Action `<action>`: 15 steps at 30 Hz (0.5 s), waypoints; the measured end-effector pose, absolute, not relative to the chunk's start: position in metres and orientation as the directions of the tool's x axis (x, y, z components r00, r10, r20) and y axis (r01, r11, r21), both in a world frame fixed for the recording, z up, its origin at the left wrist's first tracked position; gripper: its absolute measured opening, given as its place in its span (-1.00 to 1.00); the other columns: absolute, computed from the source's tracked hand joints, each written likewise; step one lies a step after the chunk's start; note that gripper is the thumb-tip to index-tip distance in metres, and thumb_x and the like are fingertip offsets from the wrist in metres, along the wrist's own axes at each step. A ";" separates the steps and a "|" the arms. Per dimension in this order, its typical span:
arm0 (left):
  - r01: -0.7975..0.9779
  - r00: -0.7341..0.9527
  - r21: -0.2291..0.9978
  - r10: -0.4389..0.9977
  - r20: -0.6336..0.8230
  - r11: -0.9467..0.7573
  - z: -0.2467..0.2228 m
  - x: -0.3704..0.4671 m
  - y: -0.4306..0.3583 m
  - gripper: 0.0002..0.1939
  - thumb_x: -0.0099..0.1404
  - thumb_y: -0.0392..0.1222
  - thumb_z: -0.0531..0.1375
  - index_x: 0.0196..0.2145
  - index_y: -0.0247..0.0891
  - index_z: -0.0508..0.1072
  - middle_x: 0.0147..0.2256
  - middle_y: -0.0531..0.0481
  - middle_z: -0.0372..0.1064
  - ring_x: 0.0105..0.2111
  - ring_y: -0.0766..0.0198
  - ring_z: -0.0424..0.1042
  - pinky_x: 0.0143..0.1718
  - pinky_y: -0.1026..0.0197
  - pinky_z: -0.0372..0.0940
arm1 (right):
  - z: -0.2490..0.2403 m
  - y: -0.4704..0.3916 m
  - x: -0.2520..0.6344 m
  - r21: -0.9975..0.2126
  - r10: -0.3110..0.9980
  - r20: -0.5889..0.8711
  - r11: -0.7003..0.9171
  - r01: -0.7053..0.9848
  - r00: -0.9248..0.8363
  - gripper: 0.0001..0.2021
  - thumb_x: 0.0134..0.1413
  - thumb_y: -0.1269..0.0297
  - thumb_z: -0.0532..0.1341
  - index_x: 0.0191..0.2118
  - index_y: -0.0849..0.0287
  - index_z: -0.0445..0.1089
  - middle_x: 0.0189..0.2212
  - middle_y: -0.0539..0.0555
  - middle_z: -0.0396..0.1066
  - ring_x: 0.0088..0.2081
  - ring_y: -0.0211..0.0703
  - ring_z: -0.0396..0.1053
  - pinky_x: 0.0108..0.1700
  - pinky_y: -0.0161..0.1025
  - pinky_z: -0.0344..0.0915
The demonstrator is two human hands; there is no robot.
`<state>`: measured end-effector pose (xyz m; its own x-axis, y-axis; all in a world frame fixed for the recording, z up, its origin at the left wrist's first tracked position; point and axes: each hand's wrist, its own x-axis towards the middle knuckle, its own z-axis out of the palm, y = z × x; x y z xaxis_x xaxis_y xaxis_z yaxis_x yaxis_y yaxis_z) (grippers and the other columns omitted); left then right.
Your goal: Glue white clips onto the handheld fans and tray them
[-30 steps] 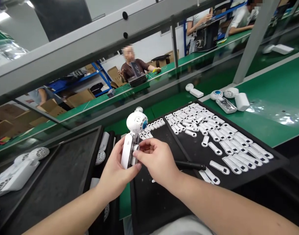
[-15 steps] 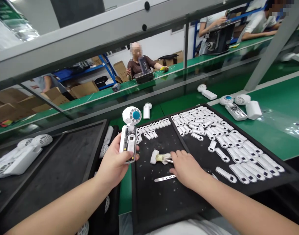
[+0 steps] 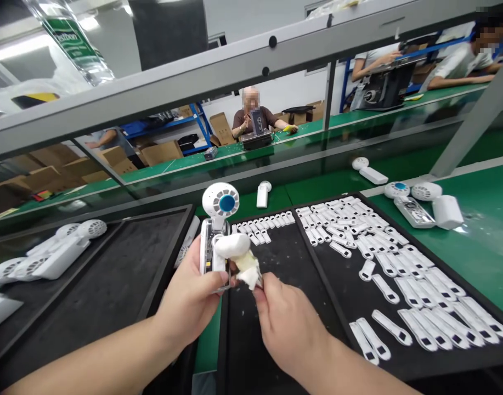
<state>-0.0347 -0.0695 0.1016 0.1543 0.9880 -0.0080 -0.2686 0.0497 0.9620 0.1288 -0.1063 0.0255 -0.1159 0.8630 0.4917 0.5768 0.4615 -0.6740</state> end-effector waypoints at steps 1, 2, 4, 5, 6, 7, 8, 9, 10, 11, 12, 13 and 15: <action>-0.262 0.147 0.963 0.989 -0.016 0.055 0.101 -0.035 -0.070 -0.41 -0.10 -0.41 0.28 -0.07 -0.20 0.30 -0.35 0.03 0.35 -0.44 0.32 0.30 -0.45 0.26 0.29 | 0.024 -0.104 0.124 -0.650 0.858 0.494 0.471 0.597 -0.139 -0.72 0.34 0.25 -0.08 -0.41 0.09 0.20 -0.63 -0.01 0.31 -0.66 -0.20 0.24 -0.58 -0.25 0.01; -0.261 0.147 0.964 0.989 -0.017 0.055 0.101 -0.035 -0.070 -0.44 -0.09 -0.40 0.28 -0.08 -0.20 0.30 -0.34 0.02 0.35 -0.44 0.32 0.30 -0.45 0.27 0.28 | 0.024 -0.103 0.123 -0.633 0.854 0.495 0.479 0.609 -0.157 -0.73 0.35 0.27 -0.09 -0.40 0.09 0.19 -0.63 -0.02 0.31 -0.66 -0.21 0.25 -0.57 -0.26 0.02; -0.268 0.167 0.963 0.986 0.008 0.037 0.103 -0.036 -0.069 -0.45 -0.06 -0.39 0.28 -0.07 -0.20 0.30 -0.30 0.00 0.36 -0.42 0.31 0.31 -0.43 0.26 0.29 | 0.024 -0.106 0.128 -0.636 0.845 0.506 0.503 0.585 -0.176 -0.74 0.36 0.29 -0.08 -0.38 0.09 0.20 -0.61 -0.03 0.32 -0.64 -0.22 0.27 -0.57 -0.28 0.07; -0.275 0.180 0.961 0.983 0.027 0.024 0.104 -0.037 -0.068 -0.43 -0.05 -0.39 0.28 -0.05 -0.19 0.29 -0.30 0.00 0.36 -0.41 0.30 0.32 -0.42 0.25 0.30 | 0.025 -0.110 0.133 -0.654 0.838 0.523 0.513 0.556 -0.159 -0.75 0.36 0.29 -0.07 -0.37 0.08 0.20 -0.60 -0.03 0.32 -0.63 -0.22 0.28 -0.56 -0.28 0.10; -0.288 0.195 0.958 0.980 0.041 0.017 0.105 -0.037 -0.068 -0.41 -0.04 -0.39 0.28 -0.02 -0.18 0.28 -0.31 0.01 0.36 -0.41 0.30 0.33 -0.41 0.25 0.31 | 0.025 -0.114 0.138 -0.672 0.830 0.545 0.519 0.528 -0.122 -0.76 0.37 0.30 -0.06 -0.36 0.07 0.21 -0.59 -0.03 0.33 -0.62 -0.22 0.29 -0.54 -0.29 0.15; -0.307 0.214 0.951 0.976 0.046 0.022 0.107 -0.037 -0.069 -0.39 -0.03 -0.37 0.29 0.01 -0.16 0.27 -0.31 0.01 0.36 -0.39 0.28 0.34 -0.39 0.24 0.32 | 0.025 -0.118 0.142 -0.679 0.814 0.576 0.529 0.509 -0.077 -0.77 0.37 0.30 -0.07 -0.34 0.06 0.22 -0.57 -0.02 0.33 -0.60 -0.20 0.30 -0.51 -0.28 0.20; -0.336 0.232 0.941 0.971 0.050 0.031 0.108 -0.037 -0.070 -0.37 -0.01 -0.34 0.29 0.04 -0.15 0.26 -0.31 0.00 0.37 -0.38 0.26 0.35 -0.39 0.23 0.32 | 0.024 -0.122 0.145 -0.671 0.791 0.610 0.546 0.501 -0.046 -0.76 0.37 0.31 -0.09 -0.32 0.05 0.23 -0.56 0.00 0.34 -0.58 -0.18 0.31 -0.48 -0.27 0.25; -0.370 0.238 0.928 0.970 0.055 0.038 0.109 -0.037 -0.071 -0.37 0.02 -0.27 0.30 0.06 -0.14 0.26 -0.30 -0.01 0.37 -0.36 0.24 0.36 -0.39 0.23 0.33 | 0.023 -0.125 0.146 -0.649 0.764 0.644 0.569 0.505 -0.034 -0.76 0.37 0.31 -0.09 -0.31 0.04 0.24 -0.55 0.01 0.34 -0.57 -0.16 0.32 -0.47 -0.25 0.27; -0.401 0.234 0.915 0.970 0.059 0.041 0.109 -0.037 -0.072 -0.40 0.05 -0.18 0.30 0.06 -0.16 0.27 -0.28 -0.03 0.38 -0.35 0.23 0.37 -0.39 0.23 0.34 | 0.020 -0.127 0.144 -0.621 0.742 0.669 0.590 0.516 -0.044 -0.77 0.36 0.31 -0.08 -0.31 0.04 0.24 -0.56 0.01 0.34 -0.58 -0.15 0.31 -0.49 -0.24 0.27; -0.424 0.220 0.905 0.974 0.058 0.042 0.108 -0.037 -0.072 -0.43 0.09 -0.09 0.29 0.05 -0.18 0.29 -0.27 -0.05 0.38 -0.35 0.22 0.38 -0.39 0.22 0.34 | 0.018 -0.127 0.142 -0.589 0.730 0.679 0.610 0.530 -0.085 -0.78 0.34 0.32 -0.06 -0.34 0.04 0.23 -0.57 0.00 0.33 -0.59 -0.16 0.30 -0.52 -0.25 0.23; -0.434 0.197 0.900 0.979 0.046 0.045 0.107 -0.038 -0.072 -0.46 0.12 -0.01 0.27 0.03 -0.19 0.30 -0.27 -0.05 0.37 -0.35 0.22 0.38 -0.39 0.22 0.35 | 0.015 -0.127 0.138 -0.559 0.727 0.671 0.625 0.544 -0.145 -0.79 0.33 0.34 -0.04 -0.36 0.04 0.21 -0.59 -0.03 0.32 -0.62 -0.18 0.29 -0.57 -0.26 0.18; -0.435 0.166 0.899 0.986 0.024 0.051 0.105 -0.039 -0.070 -0.50 0.15 0.02 0.26 0.01 -0.19 0.31 -0.28 -0.04 0.36 -0.37 0.24 0.39 -0.37 0.22 0.36 | 0.012 -0.127 0.136 -0.538 0.732 0.652 0.630 0.560 -0.197 -0.80 0.31 0.36 -0.02 -0.38 0.05 0.18 -0.59 -0.05 0.31 -0.63 -0.21 0.28 -0.60 -0.28 0.13; -0.427 0.115 0.902 0.993 -0.014 0.062 0.100 -0.042 -0.065 -0.59 0.19 -0.05 0.25 -0.02 -0.18 0.32 -0.30 0.00 0.35 -0.38 0.27 0.39 -0.35 0.22 0.37 | 0.006 -0.125 0.135 -0.500 0.742 0.619 0.626 0.599 -0.259 -0.80 0.31 0.41 -0.03 -0.38 0.06 0.15 -0.59 -0.08 0.30 -0.62 -0.25 0.29 -0.59 -0.30 0.12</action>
<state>-0.0419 -0.0647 0.1003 0.1151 0.9933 -0.0138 -0.4266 0.0620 0.9023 0.1351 -0.1249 0.0065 -0.2590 0.7417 0.6188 0.5986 0.6260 -0.4998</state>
